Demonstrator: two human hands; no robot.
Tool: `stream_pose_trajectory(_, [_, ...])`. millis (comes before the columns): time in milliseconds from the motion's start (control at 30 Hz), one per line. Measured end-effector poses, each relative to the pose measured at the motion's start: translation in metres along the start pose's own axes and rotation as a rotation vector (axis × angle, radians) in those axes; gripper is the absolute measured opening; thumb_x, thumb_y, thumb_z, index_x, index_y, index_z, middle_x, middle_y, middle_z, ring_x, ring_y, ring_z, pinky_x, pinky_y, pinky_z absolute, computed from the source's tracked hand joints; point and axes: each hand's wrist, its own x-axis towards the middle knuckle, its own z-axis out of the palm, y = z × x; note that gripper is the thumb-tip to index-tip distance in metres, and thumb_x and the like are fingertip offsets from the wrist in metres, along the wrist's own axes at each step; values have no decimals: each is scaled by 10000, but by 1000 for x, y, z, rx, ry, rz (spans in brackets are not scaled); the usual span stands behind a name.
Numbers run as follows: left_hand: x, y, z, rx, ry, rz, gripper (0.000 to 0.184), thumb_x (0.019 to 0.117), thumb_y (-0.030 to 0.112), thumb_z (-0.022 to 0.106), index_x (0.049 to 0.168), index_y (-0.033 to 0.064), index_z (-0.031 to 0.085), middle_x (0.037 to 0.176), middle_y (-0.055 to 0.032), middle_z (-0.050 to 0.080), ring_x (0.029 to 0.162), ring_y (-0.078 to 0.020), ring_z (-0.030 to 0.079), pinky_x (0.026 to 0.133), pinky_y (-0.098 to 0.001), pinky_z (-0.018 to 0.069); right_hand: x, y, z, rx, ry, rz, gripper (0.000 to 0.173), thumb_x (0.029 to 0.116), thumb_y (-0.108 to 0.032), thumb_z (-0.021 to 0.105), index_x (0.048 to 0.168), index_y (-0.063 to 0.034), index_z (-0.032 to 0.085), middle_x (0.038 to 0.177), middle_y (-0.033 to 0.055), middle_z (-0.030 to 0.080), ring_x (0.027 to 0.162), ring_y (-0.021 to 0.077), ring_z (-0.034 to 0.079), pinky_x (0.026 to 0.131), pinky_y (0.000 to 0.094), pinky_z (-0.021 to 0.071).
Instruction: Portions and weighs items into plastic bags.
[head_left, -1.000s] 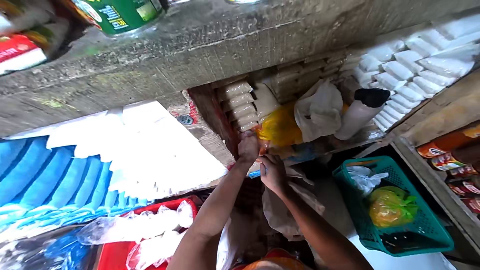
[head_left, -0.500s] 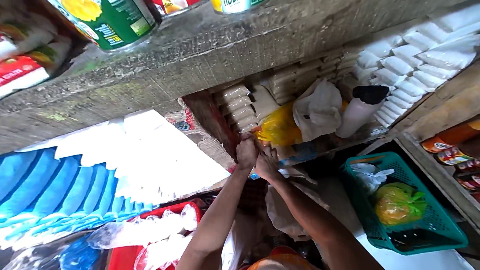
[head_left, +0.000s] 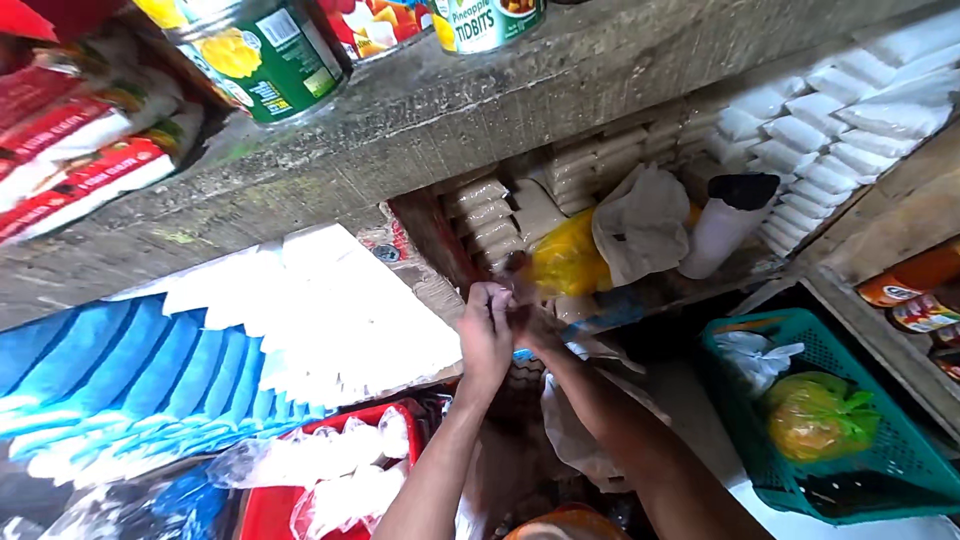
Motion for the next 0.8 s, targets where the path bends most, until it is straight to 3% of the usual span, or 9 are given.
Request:
stream_pose_trajectory(67, [-3,3,-21,-126,-2,-77,109,1067,177,540,1086,99,614,864,4,723,736,-121,709,692,-350,634,-4,-1,-12,-25,-121,40,423,888,-396,675,1208,-123,718,1252,164,696,1263,391,592,1065,703,391])
stream_pose_trajectory(133, [-5,5,-40,-192,-35,-157,124,1072,167,535,1089,75,617,846,-28,719,717,-163,718,684,-374,644,-22,2,-29,-28,-130,-7,328,919,-341,652,1183,-166,739,1235,137,709,1246,383,604,1038,672,438])
stream_pose_trajectory(200, [-6,5,-56,-210,-89,-195,136,1075,181,536,1088,75,620,846,-45,721,717,-184,725,678,-392,650,-41,15,-43,67,48,-77,264,912,-250,675,1152,-218,780,1214,84,728,1223,329,621,1057,625,445])
stream_pose_trajectory(267, [-8,3,-71,-186,-177,-192,132,1069,195,551,1089,90,629,855,-37,707,725,-170,707,678,-388,642,-60,28,-63,272,282,-161,217,934,-131,648,1098,-132,790,1117,113,744,1087,315,686,950,595,531])
stream_pose_trajectory(333, [-11,3,-84,-147,-306,-150,125,1058,202,571,1099,103,636,851,-24,684,708,-142,665,657,-353,600,-77,33,-90,573,356,-252,284,1017,-92,526,1209,-71,734,1202,107,728,1114,245,689,965,501,562])
stream_pose_trajectory(467, [-20,7,-101,-123,-584,15,127,1048,183,580,1092,94,661,952,-22,696,806,-122,684,736,-364,617,-115,0,-139,804,40,-544,388,1061,-231,500,1397,-71,607,1321,63,683,1188,174,664,1019,398,571])
stream_pose_trajectory(600, [-32,7,-121,-62,-636,131,141,1005,119,622,1108,84,712,1043,-41,716,925,-129,693,848,-393,607,-135,-39,-142,578,-262,-600,236,1002,-222,660,1187,-90,721,1057,26,744,941,115,716,871,331,621])
stream_pose_trajectory(700, [-47,-4,-138,-210,-581,144,139,1019,132,616,1094,44,692,952,-50,721,833,-112,699,788,-340,616,-151,-64,-138,560,-290,-487,171,998,-155,645,1108,-72,745,961,21,753,830,106,715,794,300,620])
stream_pose_trajectory(800, [-69,-19,-149,-464,-517,48,303,994,163,676,1235,-8,609,1055,-100,692,913,-144,689,853,-351,605,-159,-85,-126,518,-190,-472,139,983,-134,651,1050,-59,748,931,16,746,818,82,700,783,279,606])
